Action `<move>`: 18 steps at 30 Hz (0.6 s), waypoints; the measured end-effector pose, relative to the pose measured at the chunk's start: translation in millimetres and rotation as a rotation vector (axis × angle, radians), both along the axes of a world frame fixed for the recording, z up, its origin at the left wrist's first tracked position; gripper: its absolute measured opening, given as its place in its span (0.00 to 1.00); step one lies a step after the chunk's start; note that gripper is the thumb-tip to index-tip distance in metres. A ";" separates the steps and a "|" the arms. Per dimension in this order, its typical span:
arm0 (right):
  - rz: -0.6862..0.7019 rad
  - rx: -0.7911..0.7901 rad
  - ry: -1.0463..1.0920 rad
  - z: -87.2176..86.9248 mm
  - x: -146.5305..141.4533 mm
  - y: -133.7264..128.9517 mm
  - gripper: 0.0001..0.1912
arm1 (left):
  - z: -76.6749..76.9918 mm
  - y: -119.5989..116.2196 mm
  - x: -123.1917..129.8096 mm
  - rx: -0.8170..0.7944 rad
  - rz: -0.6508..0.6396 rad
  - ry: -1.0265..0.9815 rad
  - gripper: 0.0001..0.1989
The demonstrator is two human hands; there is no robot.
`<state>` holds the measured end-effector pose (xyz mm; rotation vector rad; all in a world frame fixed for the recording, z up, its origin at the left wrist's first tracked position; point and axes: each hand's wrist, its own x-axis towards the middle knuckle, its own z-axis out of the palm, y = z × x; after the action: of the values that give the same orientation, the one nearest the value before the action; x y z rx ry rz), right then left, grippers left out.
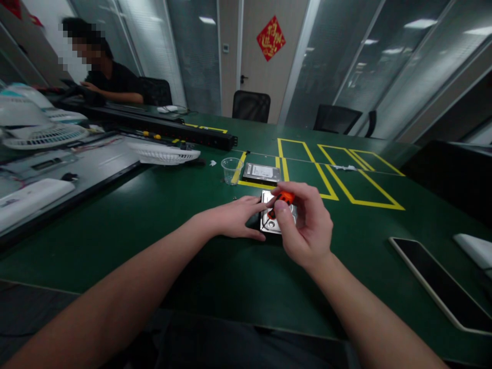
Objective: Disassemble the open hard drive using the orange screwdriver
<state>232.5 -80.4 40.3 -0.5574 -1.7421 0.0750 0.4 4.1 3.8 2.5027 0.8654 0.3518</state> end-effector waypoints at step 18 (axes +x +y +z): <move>0.017 0.018 0.010 -0.7 4.7 3.5 0.17 | 4.5 -1.5 2.6 0.005 0.017 0.060 0.44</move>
<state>237.3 -76.9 39.6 -0.5290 -1.7364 0.0737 3.0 2.6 8.3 2.5230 0.9107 0.2862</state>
